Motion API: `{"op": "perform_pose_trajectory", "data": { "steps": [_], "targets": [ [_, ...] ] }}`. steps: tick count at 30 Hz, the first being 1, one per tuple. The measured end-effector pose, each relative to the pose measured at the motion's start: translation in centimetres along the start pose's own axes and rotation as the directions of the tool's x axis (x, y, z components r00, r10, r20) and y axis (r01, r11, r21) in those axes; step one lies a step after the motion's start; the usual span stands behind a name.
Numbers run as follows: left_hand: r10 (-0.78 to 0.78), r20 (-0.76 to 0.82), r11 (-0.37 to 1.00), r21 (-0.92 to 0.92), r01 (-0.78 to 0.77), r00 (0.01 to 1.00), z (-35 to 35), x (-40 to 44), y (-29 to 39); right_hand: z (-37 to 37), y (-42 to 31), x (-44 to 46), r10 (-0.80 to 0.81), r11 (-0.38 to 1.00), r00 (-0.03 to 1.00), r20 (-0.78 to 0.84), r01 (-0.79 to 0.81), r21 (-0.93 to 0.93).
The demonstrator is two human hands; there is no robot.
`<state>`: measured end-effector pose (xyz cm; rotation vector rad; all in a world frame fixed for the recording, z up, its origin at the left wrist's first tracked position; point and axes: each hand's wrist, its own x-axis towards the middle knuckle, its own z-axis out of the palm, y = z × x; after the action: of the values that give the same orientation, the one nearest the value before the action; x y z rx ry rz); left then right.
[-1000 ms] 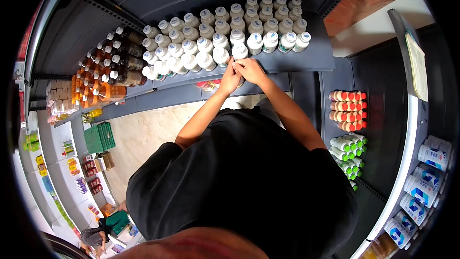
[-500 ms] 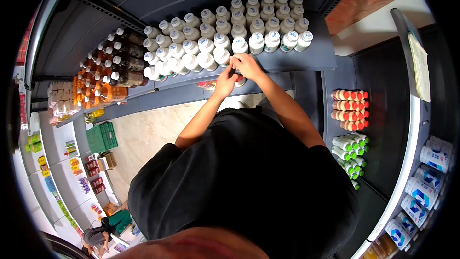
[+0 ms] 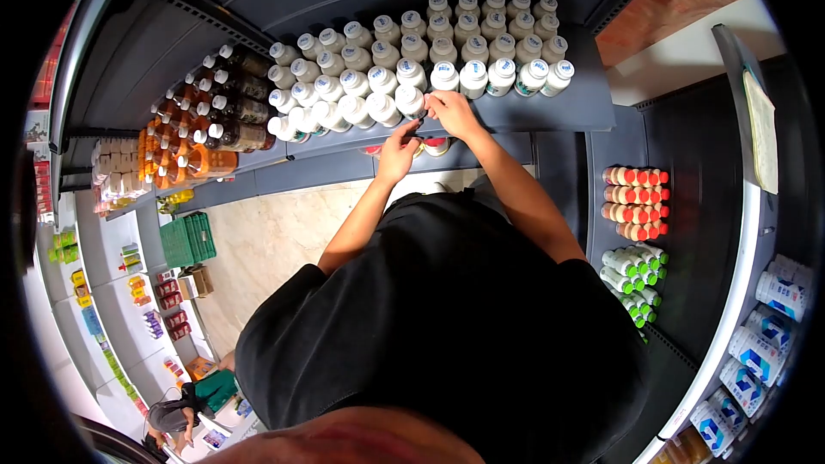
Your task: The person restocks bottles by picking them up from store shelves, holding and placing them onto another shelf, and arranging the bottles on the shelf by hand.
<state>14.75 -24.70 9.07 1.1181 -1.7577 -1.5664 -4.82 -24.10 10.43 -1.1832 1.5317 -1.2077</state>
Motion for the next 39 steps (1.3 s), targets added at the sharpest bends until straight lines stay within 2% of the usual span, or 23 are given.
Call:
{"op": "perform_pose_trajectory", "data": {
  "steps": [4,7,10,11,13,16,17,20,23,26,32,33,39],
  "targets": [
    [0.032,-0.051,0.999,0.015,-0.031,0.998,-0.5,-0.6,0.9,0.1,-0.2,-0.4,-0.009,1.000,0.999,-0.033,0.008,-0.030],
    [0.056,-0.093,0.997,0.057,-0.050,0.994,-1.0,-1.3,1.5,0.4,0.5,-1.3,0.020,0.997,0.999,0.032,-0.018,-0.069],
    [0.072,-0.139,0.995,0.079,-0.061,0.988,-1.6,-1.3,1.0,1.7,1.8,-2.6,-0.016,1.000,0.988,0.152,0.019,-0.024],
    [0.073,-0.144,0.992,0.109,-0.058,0.987,-2.0,-1.4,1.5,2.1,0.7,-3.3,0.061,0.998,0.976,0.210,-0.064,0.008],
    [0.072,-0.162,0.978,0.205,-0.038,0.984,-2.1,-1.6,2.6,3.1,0.4,-3.4,-0.026,0.998,0.973,0.230,0.040,-0.057],
    [0.189,-0.144,0.960,0.234,-0.152,0.971,-2.1,-1.1,1.6,4.4,-1.5,-3.3,-0.081,0.994,0.975,0.208,0.093,-0.050],
    [0.119,-0.092,0.989,0.095,-0.110,0.989,-2.0,-1.0,1.2,4.6,-1.9,-3.2,-0.094,0.994,0.976,0.194,0.103,-0.036],
    [0.077,-0.090,0.994,-0.074,-0.084,0.993,-1.4,-0.7,0.0,4.9,-2.5,-3.0,-0.134,0.987,0.973,0.188,0.148,-0.063],
    [0.015,-0.029,0.992,-0.122,-0.018,0.999,-1.2,-0.1,-1.3,5.2,-2.0,-2.9,-0.133,0.989,0.979,0.156,0.141,-0.045],
    [0.013,0.016,0.921,-0.390,-0.006,1.000,-0.3,0.4,-1.3,5.3,-1.9,-2.7,-0.142,0.987,0.984,0.107,0.149,-0.055],
    [-0.029,-0.004,0.913,-0.407,0.025,1.000,0.8,1.4,0.3,4.7,-0.9,-1.5,-0.080,0.991,0.993,0.085,0.088,-0.102],
    [-0.084,0.024,0.926,-0.368,0.086,0.996,0.6,1.3,1.3,4.7,-0.8,-1.2,-0.118,0.991,0.992,0.048,0.120,-0.056],
    [-0.141,0.033,0.879,-0.457,0.140,0.989,1.2,2.5,3.2,4.2,-1.0,-0.5,-0.142,0.987,0.990,0.018,0.143,-0.078]
  ]
}}
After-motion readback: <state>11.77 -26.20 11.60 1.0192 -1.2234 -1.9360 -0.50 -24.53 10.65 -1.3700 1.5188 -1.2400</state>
